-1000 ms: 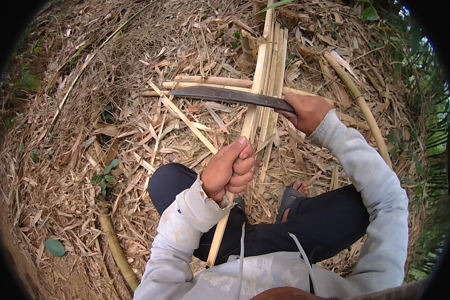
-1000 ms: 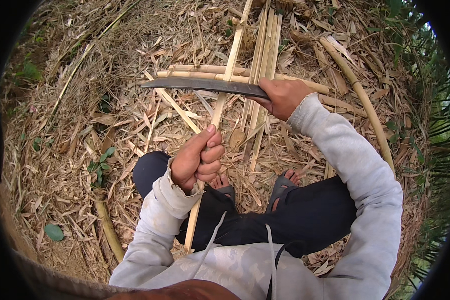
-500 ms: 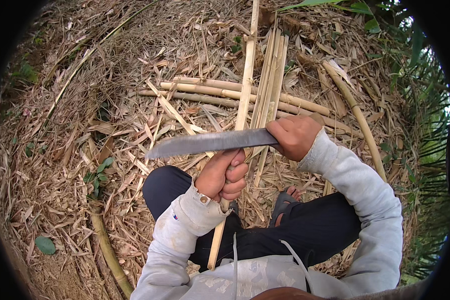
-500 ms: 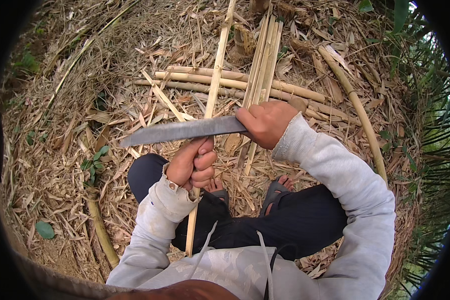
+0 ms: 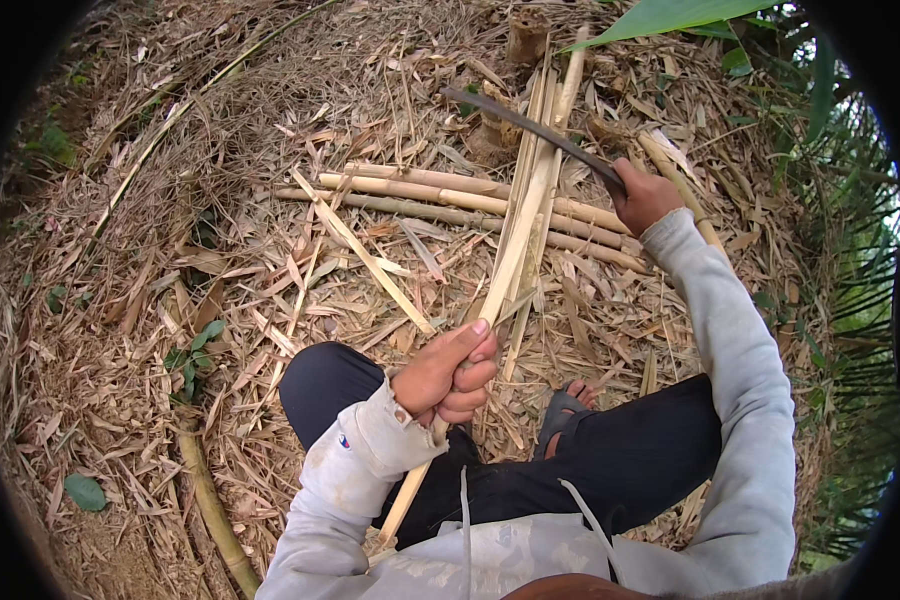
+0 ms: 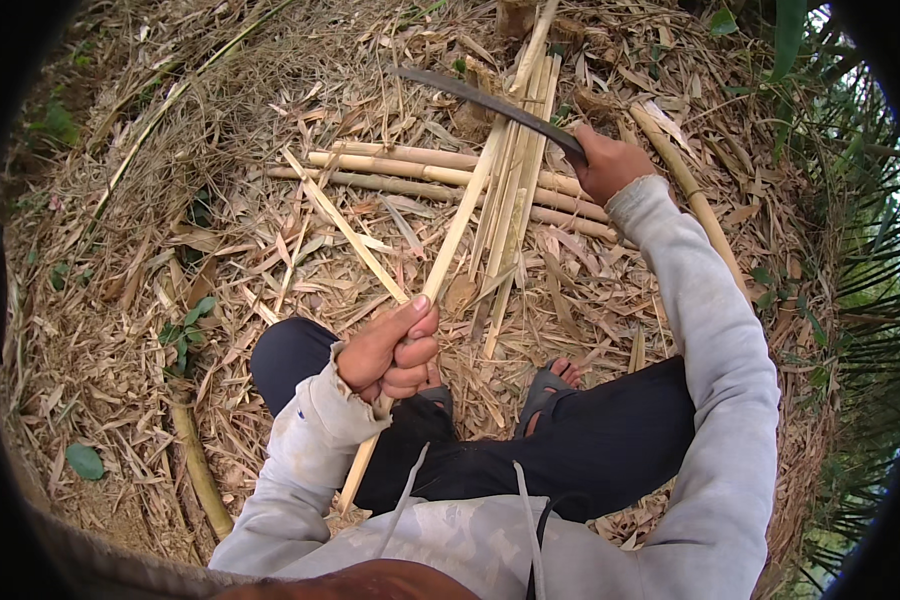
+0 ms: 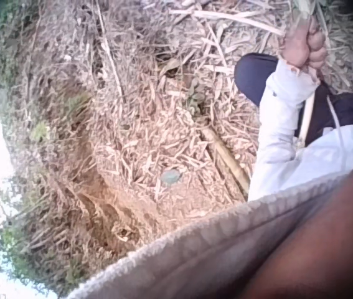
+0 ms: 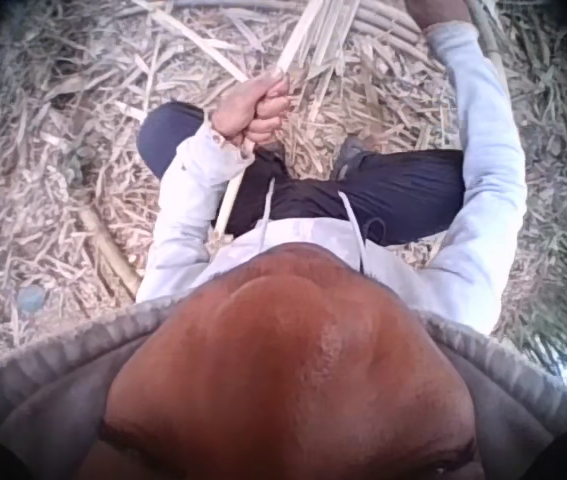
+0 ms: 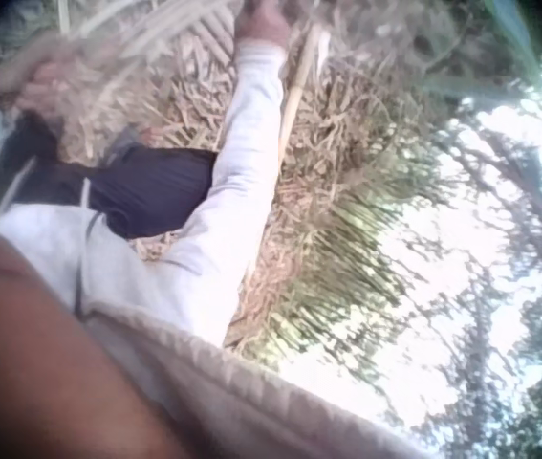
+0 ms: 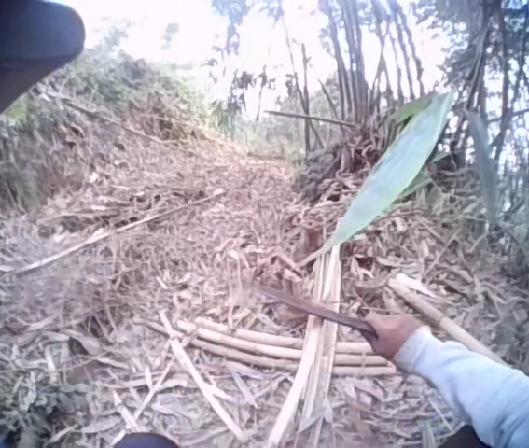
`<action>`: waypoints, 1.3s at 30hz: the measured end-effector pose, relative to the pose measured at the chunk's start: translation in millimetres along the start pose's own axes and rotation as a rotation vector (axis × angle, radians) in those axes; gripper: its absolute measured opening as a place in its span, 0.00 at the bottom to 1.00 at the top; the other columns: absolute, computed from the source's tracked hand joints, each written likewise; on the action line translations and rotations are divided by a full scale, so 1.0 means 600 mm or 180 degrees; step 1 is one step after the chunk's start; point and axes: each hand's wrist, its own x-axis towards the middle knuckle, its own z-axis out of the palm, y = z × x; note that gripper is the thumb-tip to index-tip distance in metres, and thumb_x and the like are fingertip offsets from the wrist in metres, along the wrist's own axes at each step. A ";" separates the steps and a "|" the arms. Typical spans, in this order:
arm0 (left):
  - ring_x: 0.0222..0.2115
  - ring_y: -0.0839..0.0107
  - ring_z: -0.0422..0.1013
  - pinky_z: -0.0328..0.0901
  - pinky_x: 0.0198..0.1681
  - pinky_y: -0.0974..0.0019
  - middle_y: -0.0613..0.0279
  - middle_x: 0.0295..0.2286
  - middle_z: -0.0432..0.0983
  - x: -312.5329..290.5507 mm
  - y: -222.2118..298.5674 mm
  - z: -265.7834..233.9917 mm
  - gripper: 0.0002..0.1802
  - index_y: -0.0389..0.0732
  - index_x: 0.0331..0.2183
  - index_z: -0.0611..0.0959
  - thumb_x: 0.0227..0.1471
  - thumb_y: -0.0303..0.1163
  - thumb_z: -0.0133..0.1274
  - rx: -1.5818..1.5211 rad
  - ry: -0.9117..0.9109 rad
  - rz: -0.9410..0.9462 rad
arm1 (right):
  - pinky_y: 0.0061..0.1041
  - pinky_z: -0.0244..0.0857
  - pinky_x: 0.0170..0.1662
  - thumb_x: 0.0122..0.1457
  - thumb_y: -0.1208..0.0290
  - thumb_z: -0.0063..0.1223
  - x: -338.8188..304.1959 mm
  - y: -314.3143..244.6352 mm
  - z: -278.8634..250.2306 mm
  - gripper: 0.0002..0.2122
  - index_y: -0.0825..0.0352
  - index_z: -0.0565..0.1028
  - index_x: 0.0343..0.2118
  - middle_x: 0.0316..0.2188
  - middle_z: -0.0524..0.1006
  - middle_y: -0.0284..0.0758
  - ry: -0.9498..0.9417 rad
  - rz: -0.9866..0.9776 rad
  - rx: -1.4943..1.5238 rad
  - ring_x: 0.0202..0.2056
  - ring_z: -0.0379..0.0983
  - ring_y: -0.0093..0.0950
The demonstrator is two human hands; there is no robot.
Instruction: The person splits a piece of bamboo into strips and shaves them using a large knife while sitting on the ground.
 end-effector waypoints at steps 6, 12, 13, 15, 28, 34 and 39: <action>0.08 0.86 0.40 0.34 0.09 0.77 0.76 0.13 0.47 0.012 0.002 -0.022 0.18 0.49 0.26 0.62 0.64 0.49 0.33 -0.0063 0.0200 0.0161 | 0.37 0.67 0.22 0.58 0.67 0.50 -0.032 -0.123 0.021 0.07 0.63 0.67 0.28 0.17 0.72 0.35 -0.0155 -0.1938 0.0166 0.19 0.73 0.38; 0.08 0.87 0.39 0.34 0.09 0.77 0.77 0.13 0.46 0.030 -0.009 -0.029 0.18 0.49 0.25 0.62 0.65 0.47 0.34 0.0059 0.0252 0.0094 | 0.39 0.69 0.24 0.61 0.64 0.45 -0.041 -0.011 0.053 0.09 0.64 0.66 0.32 0.19 0.75 0.39 -0.0995 0.0195 -0.0151 0.20 0.74 0.42; 0.08 0.86 0.40 0.34 0.09 0.77 0.77 0.13 0.46 0.035 -0.009 -0.035 0.18 0.50 0.26 0.62 0.65 0.47 0.34 0.0043 0.0216 0.0190 | 0.39 0.68 0.24 0.61 0.64 0.46 -0.050 -0.046 0.057 0.09 0.64 0.66 0.31 0.20 0.75 0.41 -0.1007 0.0155 -0.0020 0.21 0.74 0.41; 0.08 0.86 0.39 0.35 0.09 0.77 0.77 0.13 0.46 0.030 -0.003 -0.040 0.17 0.50 0.26 0.62 0.65 0.47 0.34 -0.0054 0.0186 0.0285 | 0.39 0.68 0.25 0.58 0.67 0.49 -0.049 -0.085 0.055 0.08 0.64 0.65 0.30 0.20 0.74 0.40 -0.0694 -0.0781 0.0202 0.22 0.74 0.41; 0.09 0.86 0.41 0.35 0.09 0.76 0.77 0.13 0.47 0.006 -0.014 -0.018 0.18 0.49 0.26 0.62 0.64 0.48 0.35 0.0031 0.0225 0.0060 | 0.43 0.69 0.31 0.60 0.64 0.45 -0.055 -0.007 0.061 0.10 0.65 0.69 0.29 0.20 0.76 0.42 -0.0804 -0.0124 0.0182 0.26 0.75 0.44; 0.09 0.85 0.42 0.39 0.10 0.76 0.75 0.14 0.49 -0.022 0.000 -0.021 0.18 0.47 0.26 0.63 0.64 0.48 0.36 0.0191 0.0190 0.0893 | 0.44 0.66 0.33 0.63 0.53 0.40 -0.085 0.111 0.082 0.19 0.66 0.75 0.31 0.24 0.76 0.47 -0.0232 0.1923 -0.0082 0.26 0.72 0.50; 0.10 0.84 0.44 0.40 0.10 0.76 0.74 0.15 0.50 0.021 -0.017 -0.027 0.18 0.46 0.28 0.64 0.64 0.48 0.35 0.0189 0.0351 0.0886 | 0.40 0.63 0.31 0.63 0.46 0.37 -0.058 0.034 0.031 0.26 0.67 0.75 0.27 0.18 0.73 0.47 -0.0383 0.2073 0.0628 0.25 0.71 0.48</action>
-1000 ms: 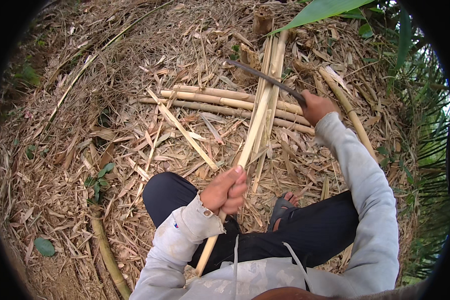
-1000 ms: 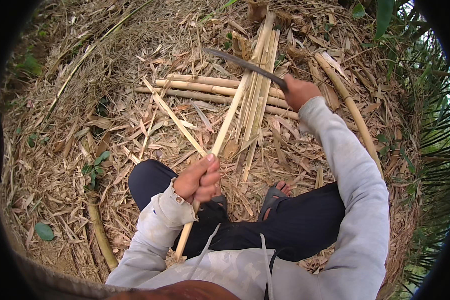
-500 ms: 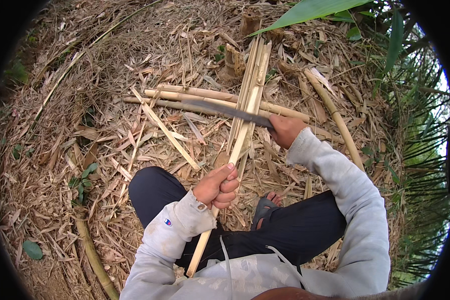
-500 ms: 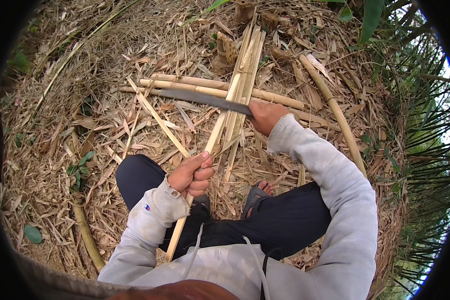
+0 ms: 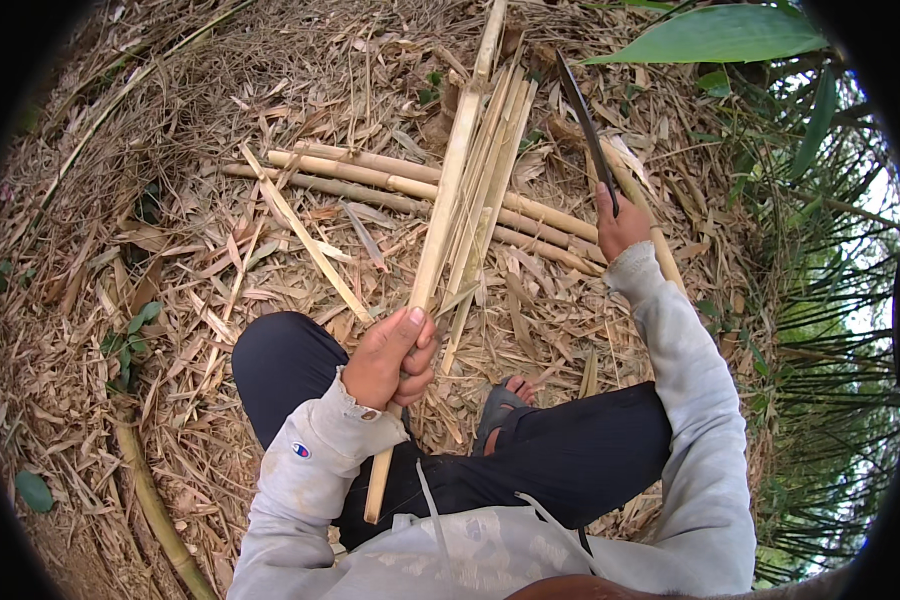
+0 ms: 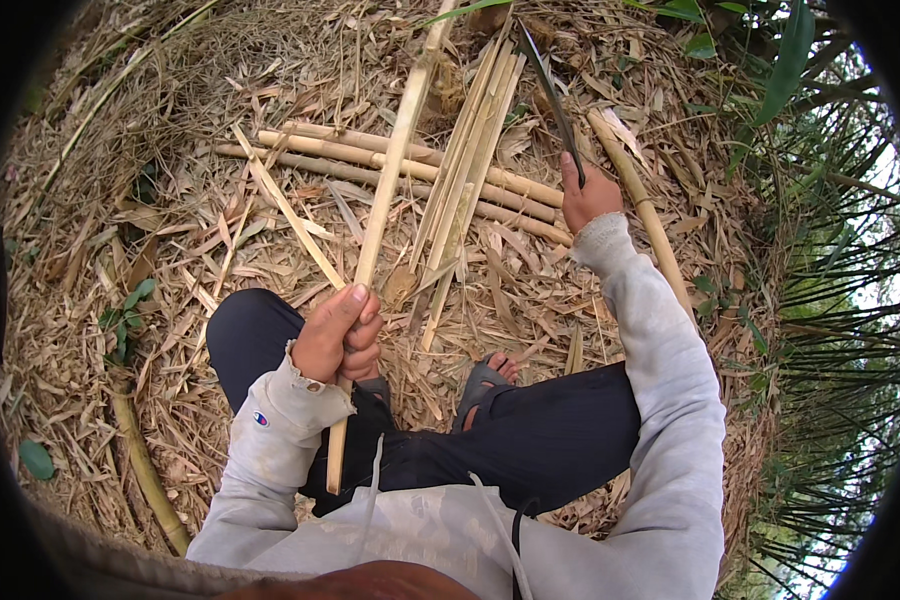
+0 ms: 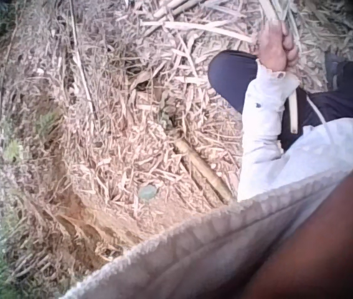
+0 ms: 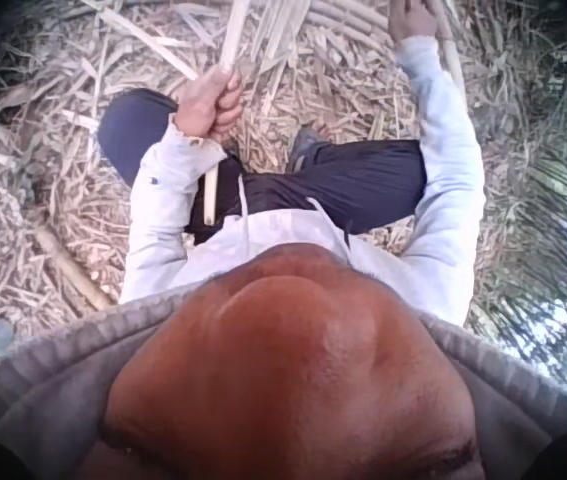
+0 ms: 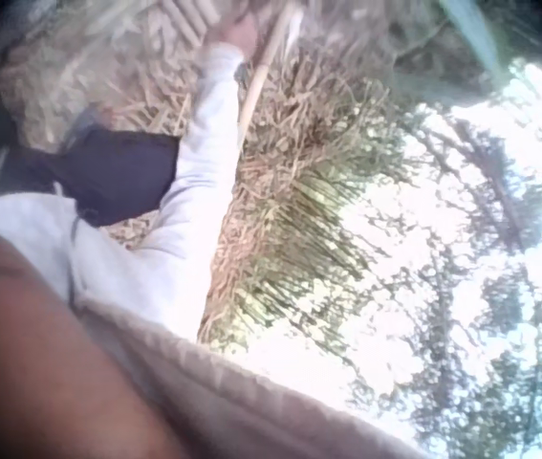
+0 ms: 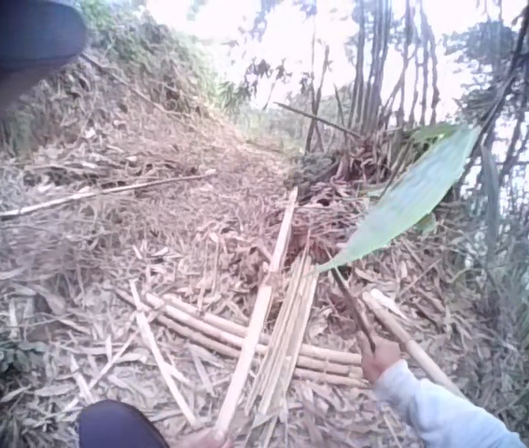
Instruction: The person splits a piece of bamboo into strips and shaves them using a large knife while sitting on the ground.
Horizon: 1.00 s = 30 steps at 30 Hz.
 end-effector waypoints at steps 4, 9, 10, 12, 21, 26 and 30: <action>0.09 0.84 0.42 0.38 0.11 0.76 0.74 0.14 0.49 0.005 -0.008 0.003 0.18 0.45 0.29 0.65 0.65 0.47 0.34 0.0137 0.0155 0.0127 | 0.26 0.57 0.24 0.66 0.49 0.33 -0.034 -0.069 0.003 0.27 0.69 0.70 0.21 0.13 0.65 0.34 -0.0001 -0.0464 0.0863 0.17 0.60 0.27; 0.10 0.83 0.47 0.44 0.11 0.75 0.73 0.14 0.53 0.016 -0.026 0.005 0.19 0.42 0.30 0.69 0.65 0.46 0.35 0.0588 0.0495 0.0472 | 0.34 0.65 0.23 0.63 0.53 0.43 -0.095 -0.159 -0.024 0.17 0.65 0.70 0.30 0.17 0.72 0.38 -0.0323 -0.2206 0.0253 0.20 0.72 0.39; 0.09 0.83 0.46 0.43 0.11 0.75 0.73 0.14 0.53 0.024 -0.036 0.009 0.18 0.42 0.30 0.69 0.65 0.45 0.35 0.0832 0.0652 0.0676 | 0.34 0.66 0.22 0.60 0.50 0.47 -0.106 -0.175 -0.016 0.19 0.64 0.71 0.28 0.16 0.72 0.36 -0.0262 -0.2817 0.0143 0.19 0.72 0.38; 0.10 0.83 0.49 0.46 0.13 0.75 0.72 0.14 0.57 0.036 -0.059 -0.009 0.18 0.41 0.29 0.70 0.65 0.42 0.37 0.1399 0.0939 0.1209 | 0.34 0.66 0.24 0.56 0.46 0.50 -0.137 -0.213 -0.007 0.21 0.64 0.70 0.27 0.17 0.71 0.36 -0.0468 -0.3461 -0.0422 0.19 0.72 0.37; 0.16 0.73 0.61 0.58 0.22 0.67 0.63 0.15 0.64 0.039 -0.080 -0.025 0.18 0.36 0.26 0.71 0.64 0.38 0.38 0.2618 0.1450 0.1384 | 0.33 0.67 0.20 0.61 0.45 0.41 -0.069 -0.171 0.013 0.24 0.65 0.68 0.24 0.14 0.72 0.37 -0.0395 -0.2503 -0.0791 0.17 0.73 0.36; 0.16 0.67 0.64 0.59 0.23 0.64 0.59 0.16 0.66 0.024 -0.070 -0.014 0.18 0.36 0.26 0.72 0.64 0.37 0.38 0.2998 0.1564 0.1413 | 0.35 0.67 0.19 0.61 0.45 0.41 -0.080 -0.184 0.020 0.23 0.64 0.69 0.24 0.14 0.73 0.38 -0.0241 -0.3032 -0.0622 0.16 0.73 0.37; 0.16 0.58 0.68 0.62 0.24 0.60 0.53 0.16 0.69 0.016 -0.086 -0.014 0.17 0.35 0.27 0.72 0.63 0.35 0.38 0.2986 0.1576 0.1407 | 0.34 0.67 0.19 0.61 0.45 0.41 -0.075 -0.161 0.026 0.23 0.64 0.68 0.25 0.14 0.72 0.39 -0.0449 -0.2395 -0.0834 0.16 0.72 0.38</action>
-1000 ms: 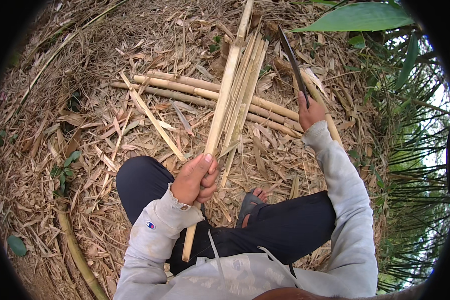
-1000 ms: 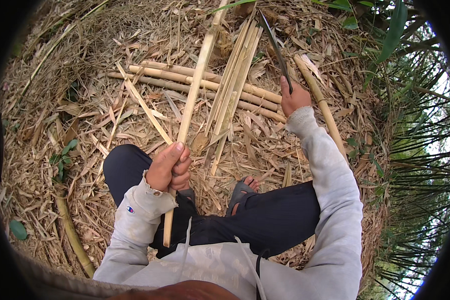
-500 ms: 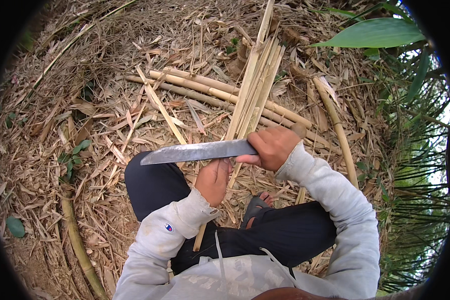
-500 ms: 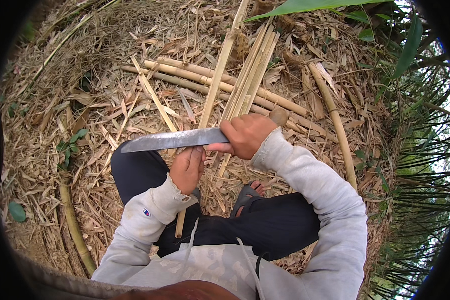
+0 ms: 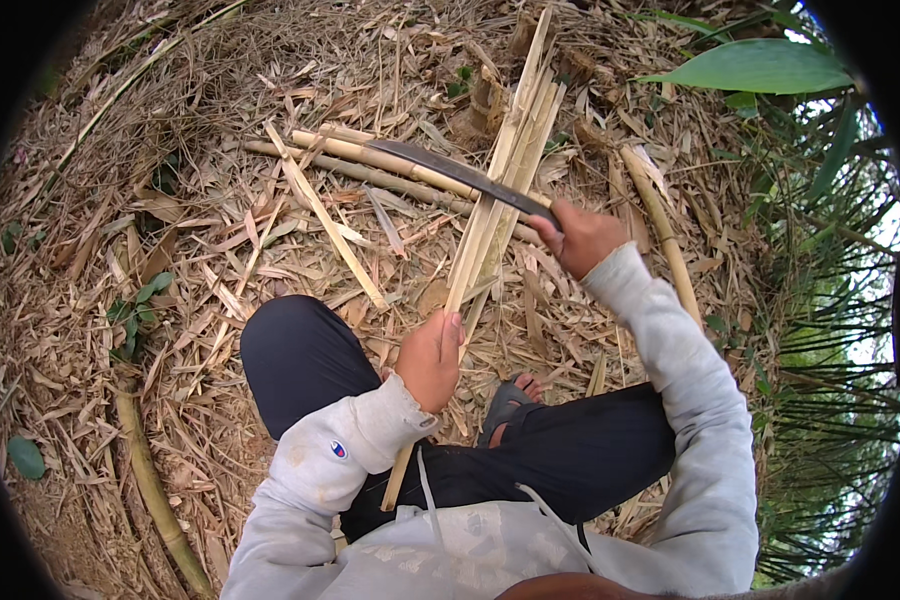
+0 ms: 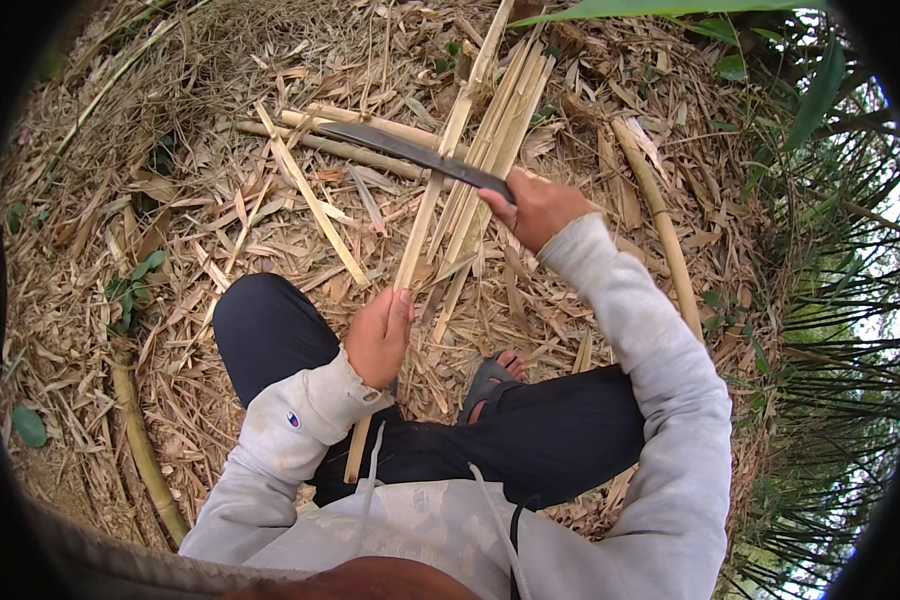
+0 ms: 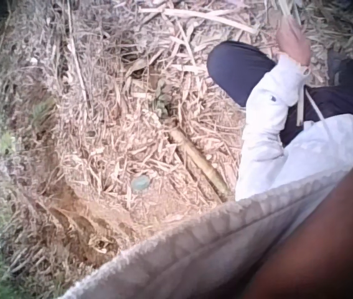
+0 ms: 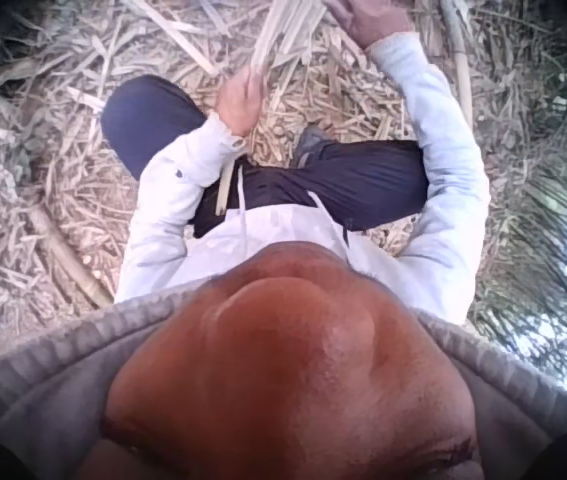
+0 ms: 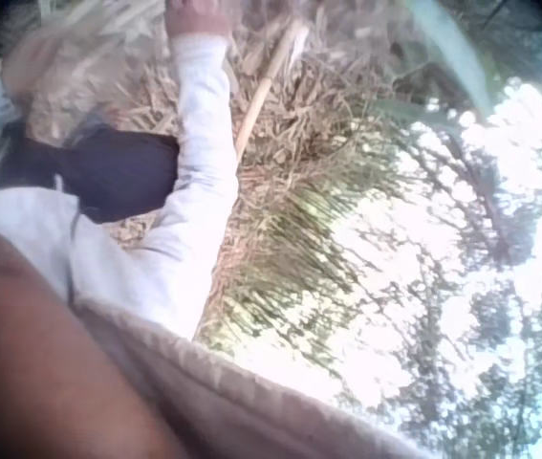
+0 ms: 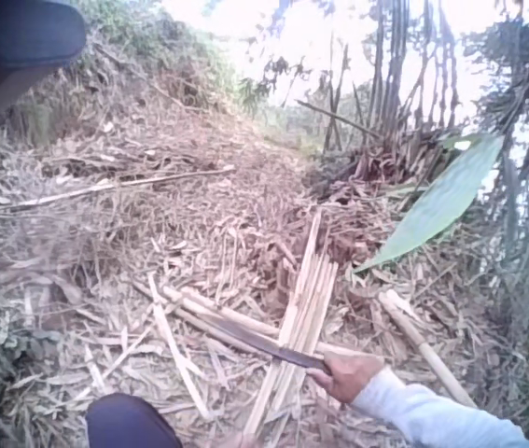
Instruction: The person splits a piece of bamboo into strips and shaves them using a large knife while sitting on the ground.
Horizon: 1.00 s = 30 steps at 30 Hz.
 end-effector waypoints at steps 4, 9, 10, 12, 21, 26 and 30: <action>0.15 0.73 0.61 0.57 0.21 0.69 0.65 0.14 0.63 0.002 -0.005 -0.013 0.17 0.38 0.26 0.71 0.64 0.37 0.38 -0.0196 -0.0072 0.0178 | 0.32 0.67 0.20 0.62 0.46 0.40 0.000 -0.036 -0.025 0.22 0.63 0.68 0.26 0.14 0.72 0.39 0.0455 -0.0976 -0.0009 0.16 0.72 0.37; 0.14 0.81 0.56 0.54 0.18 0.74 0.72 0.14 0.59 -0.009 -0.015 0.007 0.18 0.40 0.26 0.69 0.65 0.39 0.37 -0.0589 -0.0318 0.0054 | 0.32 0.67 0.19 0.63 0.49 0.40 0.004 0.073 -0.023 0.20 0.62 0.68 0.26 0.15 0.73 0.38 -0.0030 0.0621 -0.0308 0.15 0.72 0.37; 0.13 0.82 0.56 0.53 0.17 0.75 0.72 0.15 0.59 -0.011 -0.029 0.006 0.18 0.40 0.26 0.68 0.65 0.40 0.36 -0.0659 -0.0296 -0.0014 | 0.33 0.66 0.19 0.62 0.48 0.42 -0.005 0.019 -0.022 0.20 0.63 0.68 0.25 0.15 0.73 0.38 0.0197 0.0446 -0.0107 0.15 0.71 0.38; 0.14 0.78 0.59 0.56 0.19 0.71 0.68 0.13 0.61 -0.010 -0.007 -0.017 0.18 0.39 0.26 0.70 0.64 0.38 0.38 -0.0729 -0.0345 -0.0245 | 0.35 0.67 0.20 0.61 0.49 0.44 -0.006 -0.020 -0.027 0.20 0.63 0.69 0.26 0.14 0.72 0.38 0.0493 -0.0741 -0.0001 0.16 0.72 0.38; 0.12 0.83 0.53 0.51 0.16 0.75 0.74 0.13 0.55 -0.013 0.011 -0.022 0.15 0.42 0.27 0.67 0.65 0.38 0.37 -0.2151 -0.0841 -0.1191 | 0.37 0.68 0.23 0.61 0.49 0.44 -0.013 -0.008 0.008 0.20 0.64 0.68 0.25 0.17 0.74 0.41 0.0130 -0.0340 -0.0137 0.20 0.74 0.40; 0.11 0.84 0.50 0.48 0.13 0.77 0.73 0.15 0.55 -0.014 0.027 -0.025 0.14 0.43 0.29 0.67 0.65 0.39 0.36 -0.2372 -0.1191 -0.1558 | 0.38 0.67 0.22 0.61 0.56 0.48 -0.006 0.054 0.020 0.16 0.65 0.68 0.26 0.17 0.73 0.43 -0.0226 0.0891 0.0881 0.19 0.73 0.41; 0.09 0.84 0.46 0.42 0.10 0.75 0.74 0.15 0.52 -0.033 0.011 -0.032 0.14 0.45 0.30 0.65 0.65 0.43 0.36 -0.2405 -0.1192 -0.1281 | 0.38 0.68 0.24 0.60 0.52 0.48 -0.009 -0.012 -0.007 0.18 0.65 0.68 0.27 0.20 0.74 0.41 0.0000 -0.0940 -0.0046 0.22 0.74 0.41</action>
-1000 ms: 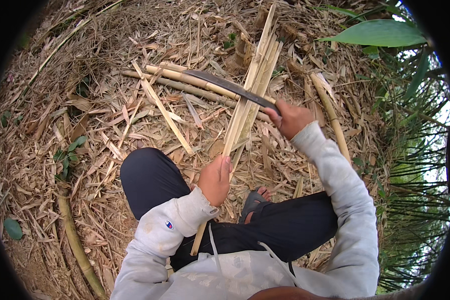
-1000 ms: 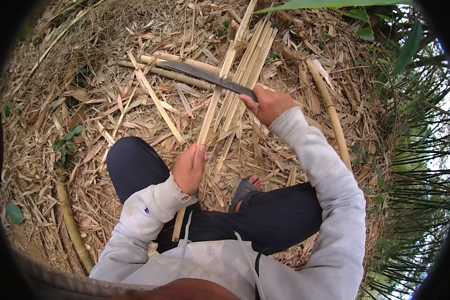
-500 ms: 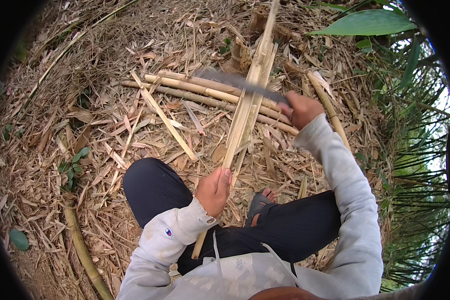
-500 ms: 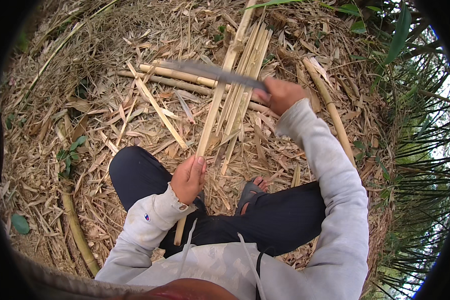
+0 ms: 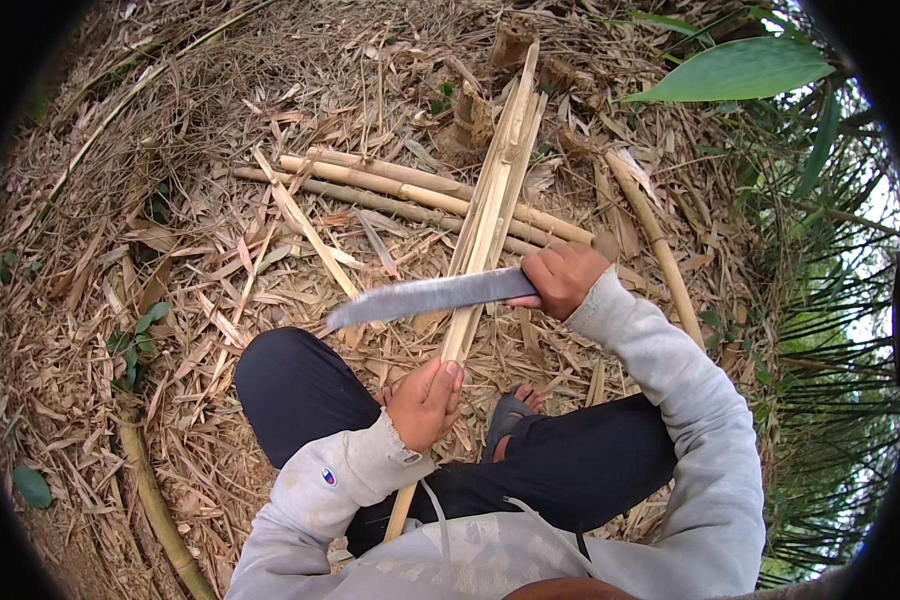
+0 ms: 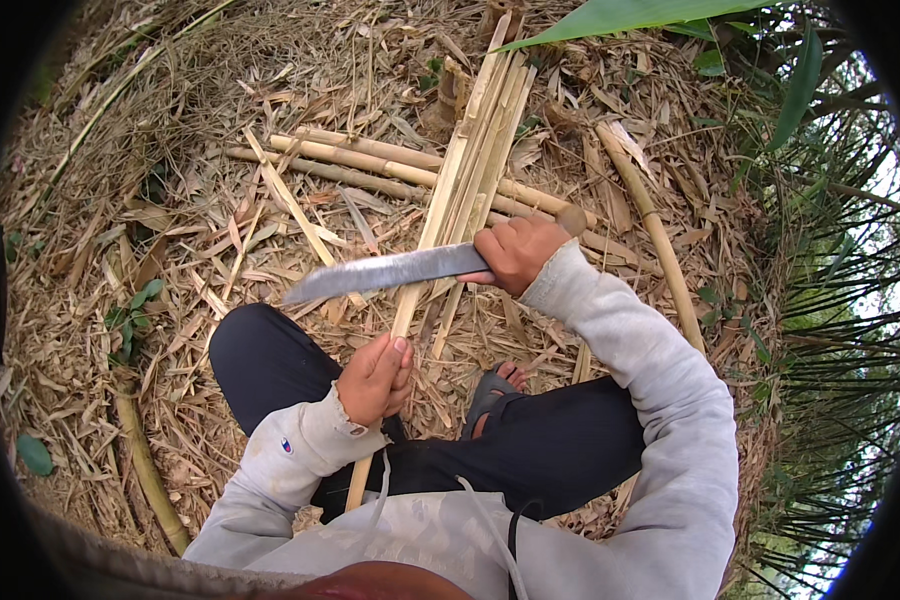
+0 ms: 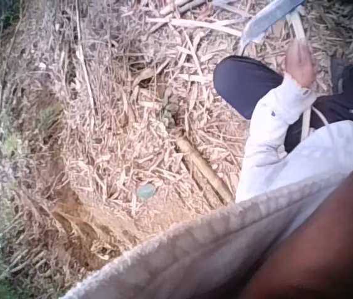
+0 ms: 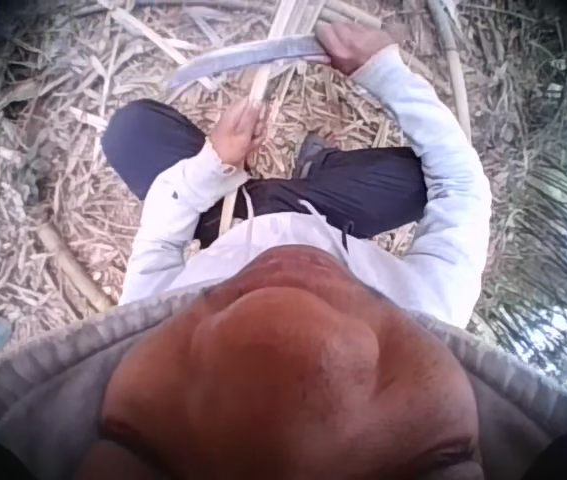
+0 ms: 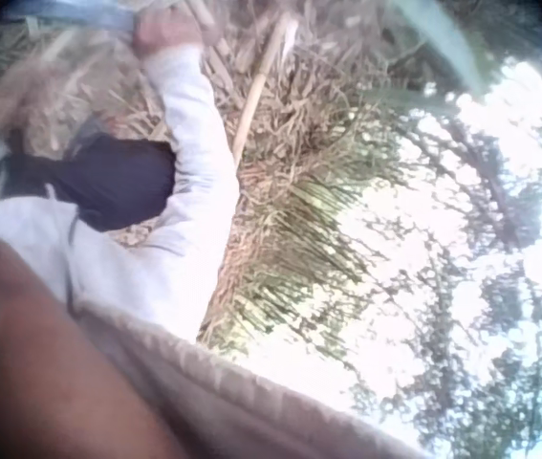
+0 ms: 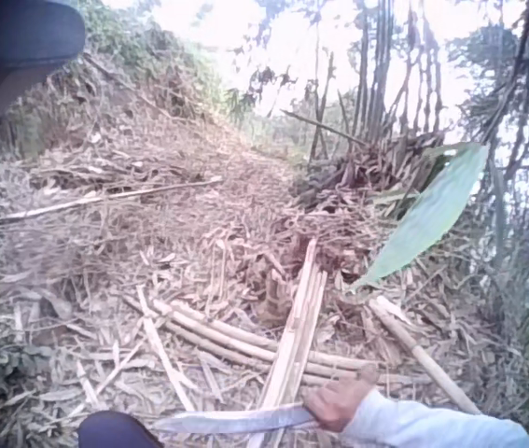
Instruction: The person splits a piece of bamboo into strips and shaves them using a large knife while sitting on the ground.
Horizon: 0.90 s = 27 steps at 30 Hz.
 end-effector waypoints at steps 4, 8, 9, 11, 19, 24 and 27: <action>0.09 0.84 0.45 0.41 0.10 0.75 0.74 0.15 0.52 0.017 0.013 0.013 0.15 0.46 0.30 0.65 0.64 0.44 0.37 -0.0194 -0.0188 -0.0408 | 0.35 0.68 0.23 0.62 0.54 0.45 -0.020 0.064 0.018 0.17 0.65 0.69 0.27 0.20 0.75 0.41 -0.0559 0.1545 -0.0036 0.22 0.75 0.38; 0.09 0.84 0.46 0.40 0.10 0.76 0.73 0.16 0.54 0.013 -0.005 -0.015 0.13 0.46 0.31 0.65 0.64 0.43 0.36 -0.0506 -0.0340 -0.0687 | 0.39 0.67 0.23 0.59 0.51 0.49 -0.022 -0.011 0.029 0.19 0.65 0.69 0.27 0.15 0.72 0.40 0.0014 -0.0038 0.0118 0.20 0.73 0.41; 0.09 0.84 0.46 0.40 0.10 0.76 0.72 0.16 0.55 0.012 0.000 -0.015 0.13 0.46 0.31 0.65 0.64 0.43 0.36 -0.0627 -0.0302 -0.0710 | 0.39 0.67 0.23 0.59 0.51 0.49 -0.014 -0.015 0.020 0.18 0.64 0.69 0.27 0.15 0.71 0.40 0.0047 -0.0492 0.0122 0.20 0.73 0.41; 0.09 0.84 0.46 0.39 0.10 0.76 0.71 0.17 0.56 0.014 0.007 -0.017 0.13 0.46 0.32 0.66 0.64 0.43 0.36 -0.0868 -0.0212 -0.0749 | 0.39 0.66 0.25 0.60 0.51 0.49 -0.032 -0.030 0.045 0.19 0.65 0.70 0.28 0.15 0.72 0.41 -0.0382 0.0651 0.0413 0.21 0.73 0.41; 0.09 0.83 0.49 0.43 0.10 0.76 0.69 0.19 0.63 0.028 0.001 -0.015 0.18 0.42 0.35 0.72 0.64 0.44 0.33 -0.0066 0.0525 -0.0554 | 0.31 0.61 0.24 0.60 0.44 0.45 -0.015 -0.041 0.068 0.27 0.69 0.75 0.21 0.11 0.67 0.36 -0.0352 0.2330 0.2546 0.14 0.65 0.30; 0.13 0.84 0.55 0.51 0.17 0.77 0.71 0.19 0.64 0.049 -0.024 -0.001 0.21 0.39 0.32 0.76 0.64 0.43 0.34 0.0751 0.0939 0.0159 | 0.18 0.54 0.14 0.54 0.53 0.61 0.028 -0.079 0.037 0.19 0.65 0.71 0.22 0.11 0.65 0.24 -0.0327 0.3047 0.4003 0.11 0.60 0.15; 0.19 0.81 0.59 0.56 0.24 0.74 0.69 0.19 0.65 0.067 -0.046 -0.008 0.21 0.36 0.34 0.77 0.64 0.41 0.36 0.1248 0.1178 0.0699 | 0.18 0.54 0.13 0.52 0.55 0.63 0.050 -0.096 0.019 0.18 0.66 0.72 0.24 0.11 0.65 0.24 -0.0244 0.3265 0.4501 0.10 0.59 0.14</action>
